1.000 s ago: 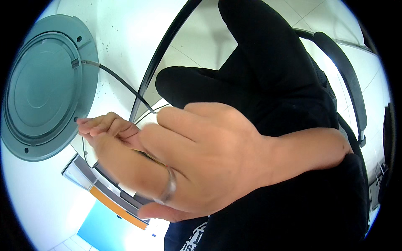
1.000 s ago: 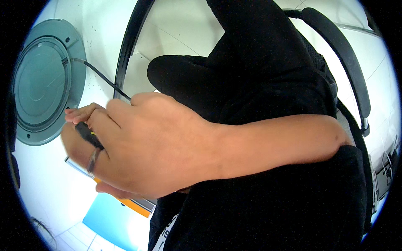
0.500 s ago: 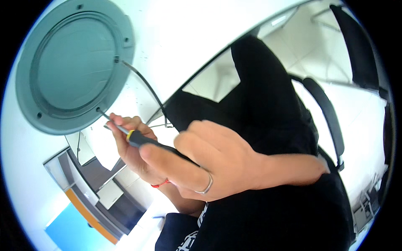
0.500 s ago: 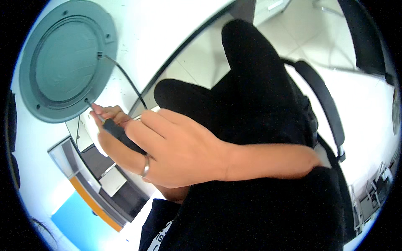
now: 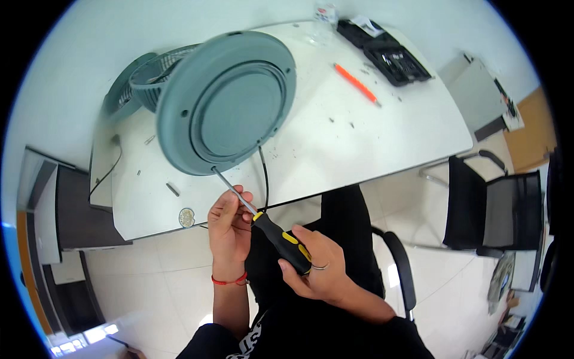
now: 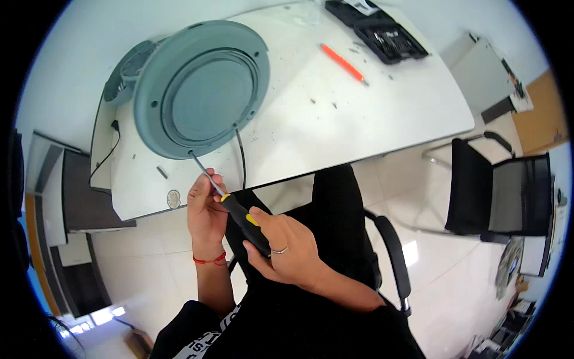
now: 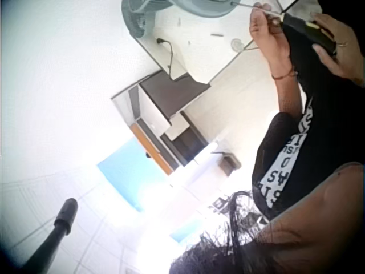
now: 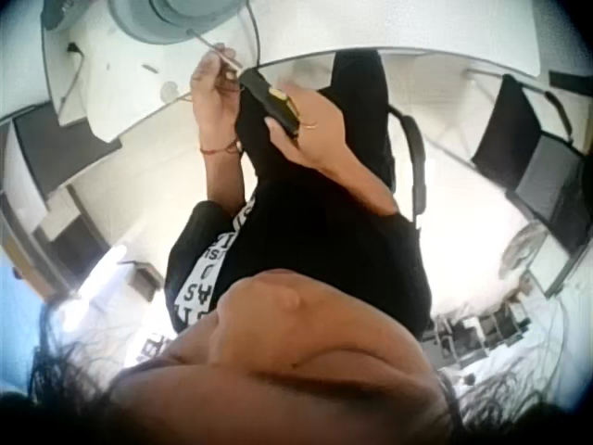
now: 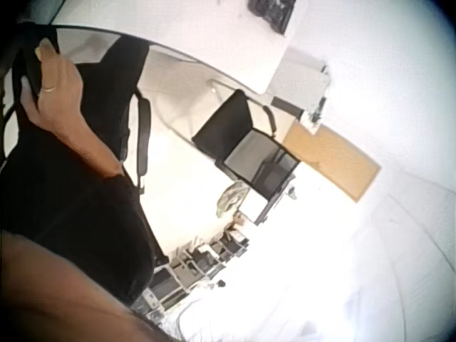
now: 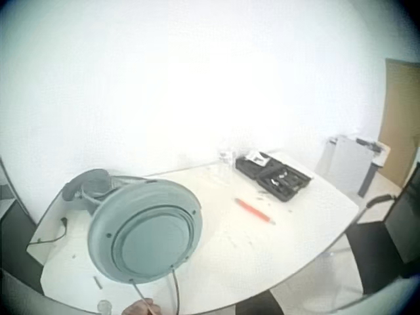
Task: The person uses a screwdriver to tighten screws on the rear housing of a light-blue fan placed on a white table. They repeatedly pick up screws from the table and insert them into the housing, turning the screwdriver to secure each one. The fan remains on the table throughout the process.
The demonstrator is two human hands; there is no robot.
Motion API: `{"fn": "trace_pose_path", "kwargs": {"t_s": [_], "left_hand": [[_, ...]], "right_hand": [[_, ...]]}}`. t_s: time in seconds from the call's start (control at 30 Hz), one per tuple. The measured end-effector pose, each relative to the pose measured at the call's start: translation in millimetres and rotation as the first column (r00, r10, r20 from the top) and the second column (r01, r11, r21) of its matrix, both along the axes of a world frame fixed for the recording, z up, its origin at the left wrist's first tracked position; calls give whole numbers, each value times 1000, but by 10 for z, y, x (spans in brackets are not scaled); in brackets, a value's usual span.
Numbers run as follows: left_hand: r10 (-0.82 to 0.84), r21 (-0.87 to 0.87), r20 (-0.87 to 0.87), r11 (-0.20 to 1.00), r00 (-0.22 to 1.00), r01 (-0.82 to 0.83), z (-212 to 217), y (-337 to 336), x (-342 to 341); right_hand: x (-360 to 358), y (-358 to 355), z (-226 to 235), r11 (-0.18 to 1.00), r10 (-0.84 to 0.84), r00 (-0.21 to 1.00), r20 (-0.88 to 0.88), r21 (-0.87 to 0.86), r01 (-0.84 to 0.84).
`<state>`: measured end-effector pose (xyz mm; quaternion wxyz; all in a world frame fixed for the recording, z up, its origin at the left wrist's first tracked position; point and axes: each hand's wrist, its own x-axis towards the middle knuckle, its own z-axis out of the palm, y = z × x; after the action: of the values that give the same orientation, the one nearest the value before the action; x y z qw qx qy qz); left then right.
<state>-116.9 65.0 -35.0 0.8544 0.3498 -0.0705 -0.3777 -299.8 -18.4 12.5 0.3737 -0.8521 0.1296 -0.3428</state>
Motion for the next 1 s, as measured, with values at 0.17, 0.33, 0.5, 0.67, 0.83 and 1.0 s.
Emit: {"fn": "trace_pose_path", "kwargs": {"t_s": [0.17, 0.33, 0.5, 0.67, 0.83, 1.0], "left_hand": [[6, 91, -19, 996, 1000, -4, 129, -11, -41], [249, 325, 639, 770, 728, -549, 245, 14, 91], [250, 70, 894, 741, 372, -668, 447, -79, 430], [182, 153, 874, 776, 450, -612, 424, -45, 557], [217, 130, 862, 778, 458, -614, 388, -51, 538], [219, 139, 860, 767, 460, -626, 387, -48, 537]], "right_hand": [[43, 30, 9, 998, 24, 999, 38, -66, -21], [29, 67, 2, 998, 9, 1000, 22, -54, -8], [23, 99, 49, 1000, 22, 1000, -14, 1, -22], [19, 168, 5, 990, -13, 1000, 13, 142, 11], [9, 248, 14, 953, -40, 999, -23, 300, 45], [-9, 320, -3, 855, -46, 997, -64, 514, 73]]}}
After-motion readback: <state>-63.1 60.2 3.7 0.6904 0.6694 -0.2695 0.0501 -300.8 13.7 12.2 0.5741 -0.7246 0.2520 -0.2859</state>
